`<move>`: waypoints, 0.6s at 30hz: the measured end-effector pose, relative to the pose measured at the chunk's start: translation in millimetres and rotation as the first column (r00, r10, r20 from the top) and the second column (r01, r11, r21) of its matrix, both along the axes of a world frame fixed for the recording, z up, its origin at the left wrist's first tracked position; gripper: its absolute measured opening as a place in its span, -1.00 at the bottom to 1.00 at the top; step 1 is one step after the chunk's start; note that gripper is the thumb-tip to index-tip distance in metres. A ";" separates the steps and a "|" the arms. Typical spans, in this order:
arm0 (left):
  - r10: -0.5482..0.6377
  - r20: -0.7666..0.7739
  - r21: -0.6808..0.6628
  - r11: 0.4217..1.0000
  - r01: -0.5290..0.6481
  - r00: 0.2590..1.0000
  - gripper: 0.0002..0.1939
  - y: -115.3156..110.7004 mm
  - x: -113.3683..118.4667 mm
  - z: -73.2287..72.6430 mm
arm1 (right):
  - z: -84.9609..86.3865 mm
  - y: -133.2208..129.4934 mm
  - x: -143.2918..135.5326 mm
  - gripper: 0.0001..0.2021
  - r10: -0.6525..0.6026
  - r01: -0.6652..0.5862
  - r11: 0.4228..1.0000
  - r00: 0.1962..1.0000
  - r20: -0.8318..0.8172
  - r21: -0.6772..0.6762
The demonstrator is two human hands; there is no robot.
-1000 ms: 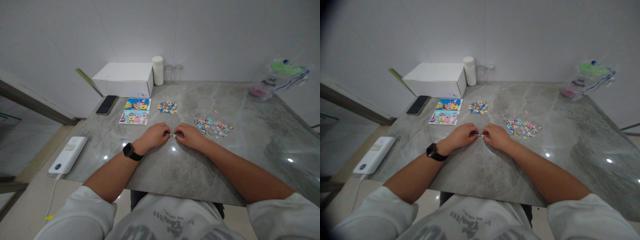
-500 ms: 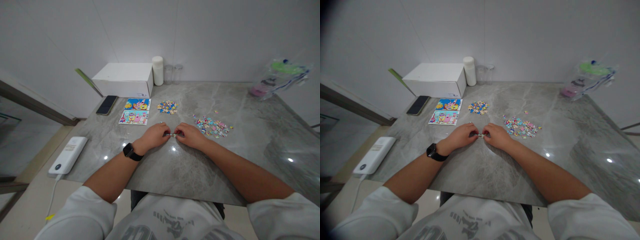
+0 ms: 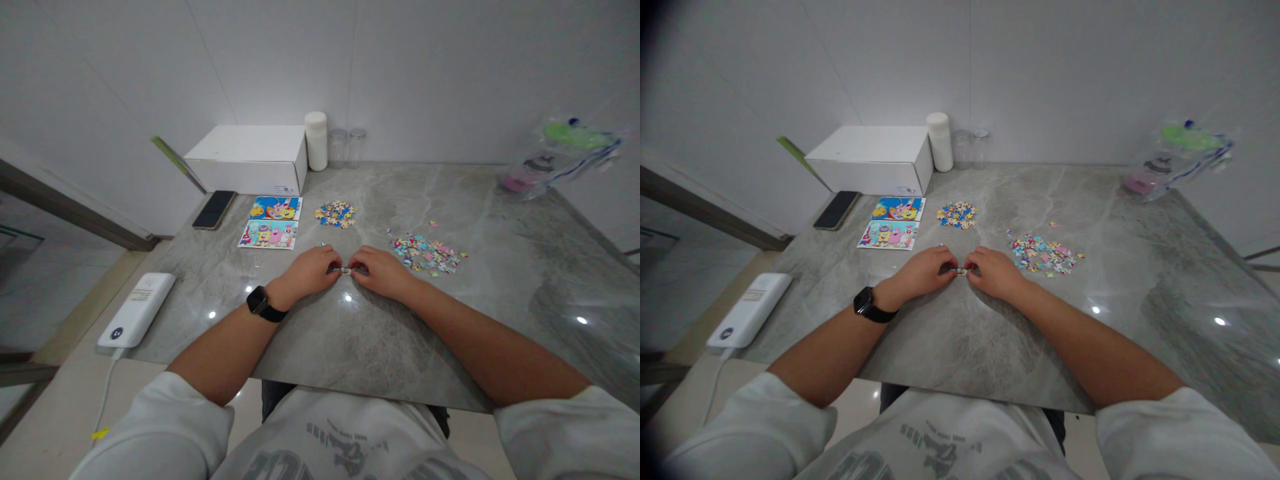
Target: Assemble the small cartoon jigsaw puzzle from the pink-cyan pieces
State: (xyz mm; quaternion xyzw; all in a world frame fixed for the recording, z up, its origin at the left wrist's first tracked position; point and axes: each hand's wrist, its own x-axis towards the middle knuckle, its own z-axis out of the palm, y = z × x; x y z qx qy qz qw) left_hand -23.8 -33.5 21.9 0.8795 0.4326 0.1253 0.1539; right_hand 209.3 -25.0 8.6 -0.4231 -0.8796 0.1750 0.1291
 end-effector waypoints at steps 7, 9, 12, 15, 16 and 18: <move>0.002 -0.003 -0.003 1.000 -0.002 1.000 -0.88 -0.3 1.1 0.8 | -0.4 -0.2 -0.3 -0.88 0.002 -0.002 1.000 1.000 0.006 0.007; 0.004 -0.001 -0.007 1.000 -0.004 1.000 -0.89 -0.3 1.2 1.4 | -0.4 -0.1 -0.4 -0.89 0.004 -0.004 1.000 1.000 0.000 0.006; 0.007 -0.005 -0.009 1.000 -0.007 1.000 -0.88 -0.1 1.1 2.2 | -0.6 0.3 -0.1 -0.89 0.010 -0.010 1.000 1.000 -0.006 0.004; 0.001 -0.008 -0.005 1.000 -0.001 1.000 -0.87 0.0 0.9 2.1 | -1.0 0.6 0.4 -0.88 0.012 -0.012 1.000 1.000 -0.011 0.002; 0.000 -0.006 -0.004 1.000 0.000 1.000 -0.87 0.0 0.9 1.8 | -1.0 0.6 0.4 -0.87 0.011 -0.011 1.000 1.000 -0.012 0.000; 0.002 -0.005 -0.003 1.000 -0.002 1.000 -0.87 0.0 0.9 1.3 | -0.8 0.2 0.2 -0.86 0.004 -0.004 1.000 1.000 -0.017 -0.005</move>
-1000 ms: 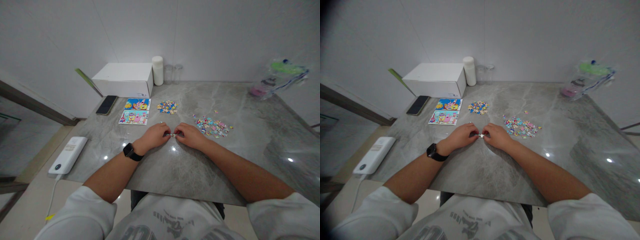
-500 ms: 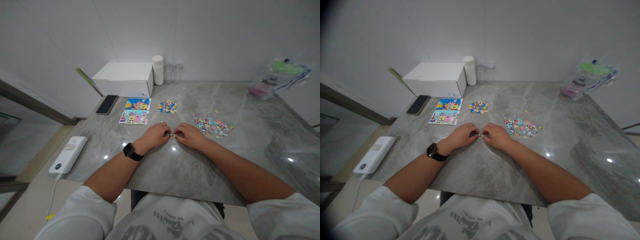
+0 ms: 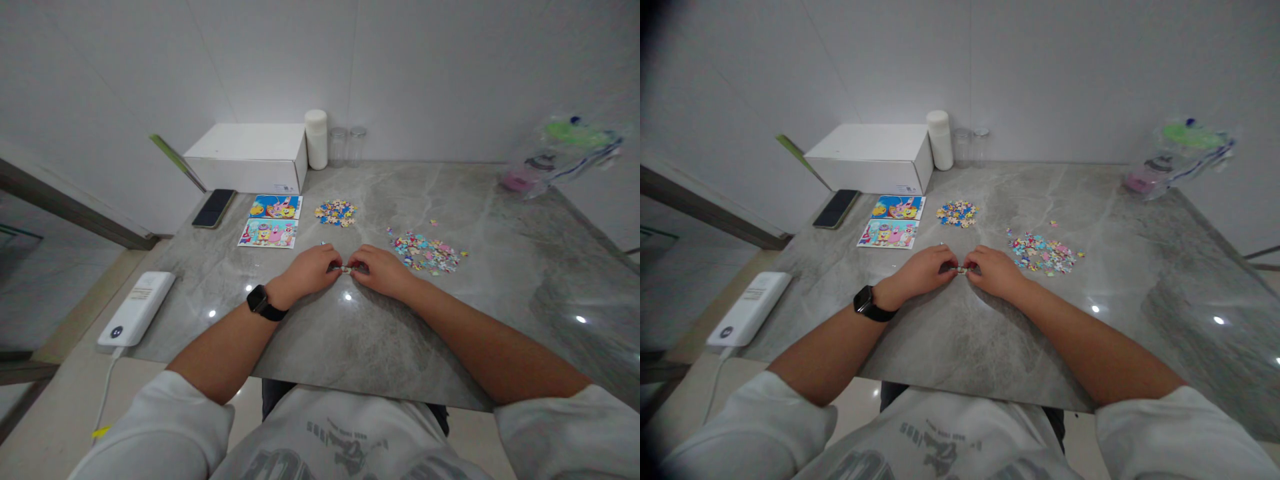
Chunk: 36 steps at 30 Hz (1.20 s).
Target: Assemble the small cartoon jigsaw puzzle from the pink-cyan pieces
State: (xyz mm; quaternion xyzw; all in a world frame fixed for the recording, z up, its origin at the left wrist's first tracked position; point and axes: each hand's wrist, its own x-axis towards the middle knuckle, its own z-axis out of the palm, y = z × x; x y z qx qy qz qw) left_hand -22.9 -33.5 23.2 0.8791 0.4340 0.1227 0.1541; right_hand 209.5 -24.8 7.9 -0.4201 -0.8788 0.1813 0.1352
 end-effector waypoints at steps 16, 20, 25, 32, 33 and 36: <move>-0.002 0.010 0.006 1.000 0.001 1.000 -0.88 -0.4 1.0 -2.8 | -2.3 -2.5 -6.9 -0.86 -0.099 0.098 0.995 0.995 -0.019 -0.034; 0.012 0.007 0.003 1.000 -0.012 1.000 -0.89 -1.1 1.4 -1.7 | 2.6 -4.2 -6.3 -0.84 -0.056 0.056 0.998 0.998 0.034 0.012; 0.016 0.018 0.011 1.000 -0.016 1.000 -0.88 -0.9 1.4 -3.3 | 9.6 -5.2 -5.4 -0.82 0.025 -0.043 0.993 0.987 0.158 0.112; 0.025 -0.006 0.021 0.999 -0.024 1.000 -0.87 -0.9 2.8 -4.3 | 14.3 -3.5 -3.4 -0.80 0.063 -0.101 0.982 0.971 0.231 0.159; 0.024 -0.010 0.019 1.000 -0.024 1.000 -0.87 -1.1 3.0 -3.8 | 14.0 -3.2 -3.2 -0.79 0.066 -0.105 0.981 0.971 0.230 0.163; 0.024 -0.012 0.018 1.000 -0.024 1.000 -0.86 -1.5 3.5 -2.4 | 12.0 -2.6 -3.4 -0.79 0.073 -0.116 0.977 0.970 0.233 0.176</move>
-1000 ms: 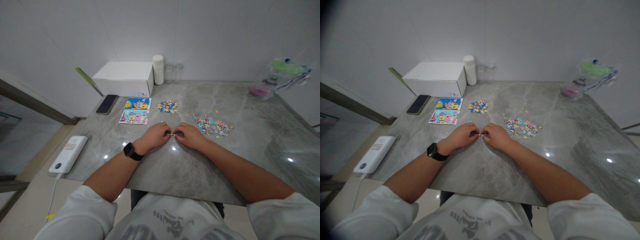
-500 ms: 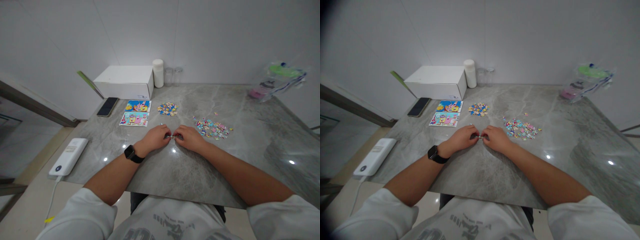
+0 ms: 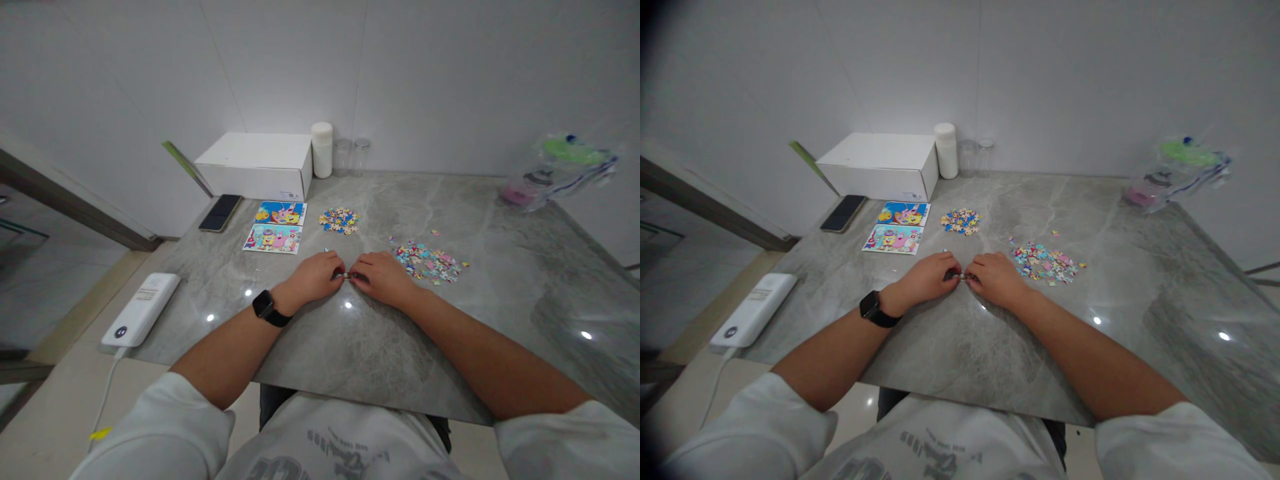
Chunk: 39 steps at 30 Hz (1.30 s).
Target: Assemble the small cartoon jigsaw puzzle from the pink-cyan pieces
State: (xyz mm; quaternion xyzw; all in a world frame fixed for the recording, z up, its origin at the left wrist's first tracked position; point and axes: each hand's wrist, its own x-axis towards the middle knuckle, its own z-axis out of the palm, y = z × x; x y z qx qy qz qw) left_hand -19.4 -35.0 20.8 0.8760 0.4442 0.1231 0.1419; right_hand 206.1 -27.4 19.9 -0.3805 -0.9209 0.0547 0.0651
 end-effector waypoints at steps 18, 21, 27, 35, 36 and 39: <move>0.003 0.027 -0.017 1.000 -0.003 1.000 -0.87 5.6 -10.1 0.5 | -3.4 5.3 4.9 -0.89 -0.006 0.000 0.998 0.996 -0.085 -0.068; -0.003 0.026 -0.030 1.000 0.004 1.000 -0.87 4.6 -10.3 3.1 | -6.4 7.1 5.9 -0.92 -0.019 0.001 0.992 0.990 -0.143 -0.126; -0.017 0.016 -0.028 0.999 0.017 1.000 -0.86 4.8 -10.6 3.2 | -6.3 8.0 7.1 -0.88 -0.066 0.028 0.983 0.977 -0.203 -0.184; -0.021 0.014 -0.046 0.999 0.021 1.000 -0.86 5.4 -11.6 4.0 | -3.5 9.6 12.8 -0.84 -0.082 0.042 0.977 0.979 -0.186 -0.208; -0.018 0.014 -0.050 0.999 0.019 1.000 -0.86 5.4 -11.7 4.5 | -3.8 9.6 13.0 -0.84 -0.079 0.040 0.975 0.981 -0.177 -0.217; -0.018 0.018 -0.059 0.998 0.020 1.000 -0.87 5.4 -11.9 5.1 | -5.1 9.3 12.9 -0.85 -0.083 0.045 0.973 0.984 -0.158 -0.227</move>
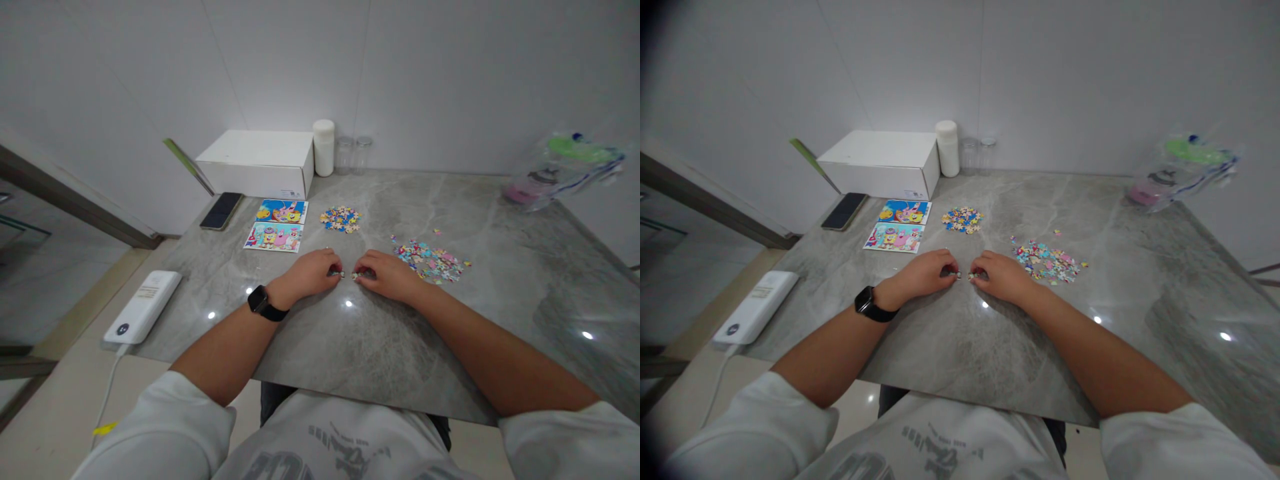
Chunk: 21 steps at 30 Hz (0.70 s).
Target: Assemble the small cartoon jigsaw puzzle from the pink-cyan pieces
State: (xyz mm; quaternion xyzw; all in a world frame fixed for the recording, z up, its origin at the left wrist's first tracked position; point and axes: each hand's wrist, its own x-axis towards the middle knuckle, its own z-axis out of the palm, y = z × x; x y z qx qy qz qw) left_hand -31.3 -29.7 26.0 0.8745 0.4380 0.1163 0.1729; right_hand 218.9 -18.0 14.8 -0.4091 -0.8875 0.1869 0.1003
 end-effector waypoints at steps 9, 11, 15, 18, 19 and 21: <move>0.011 0.043 -0.013 1.000 -0.011 0.999 -0.88 -0.3 -0.2 3.6 | 1.6 -2.7 -1.7 -0.89 -0.006 0.006 1.000 1.000 0.022 -0.004; 0.030 0.069 -0.008 1.000 -0.029 0.997 -0.88 0.9 -0.3 3.9 | 2.3 -3.2 -1.8 -0.89 -0.011 0.011 1.000 1.000 0.022 0.000; 0.073 0.142 0.022 0.997 -0.077 0.987 -0.86 4.5 -0.5 1.6 | 7.2 -3.1 -1.2 -0.86 -0.028 0.028 0.999 1.000 -0.004 0.032; 0.096 0.198 0.081 0.990 -0.114 0.975 -0.86 6.3 -0.7 -0.8 | 17.8 0.1 2.3 -0.87 -0.078 0.081 0.995 0.996 -0.049 0.059; 0.099 0.215 0.101 0.987 -0.123 0.972 -0.85 6.5 -0.6 -1.4 | 23.4 2.0 4.7 -0.88 -0.097 0.102 0.992 0.993 -0.072 0.070; 0.107 0.229 0.120 0.983 -0.137 0.968 -0.85 6.6 -0.3 -2.3 | 38.7 6.9 13.0 -0.90 -0.137 0.149 0.984 0.983 -0.123 0.099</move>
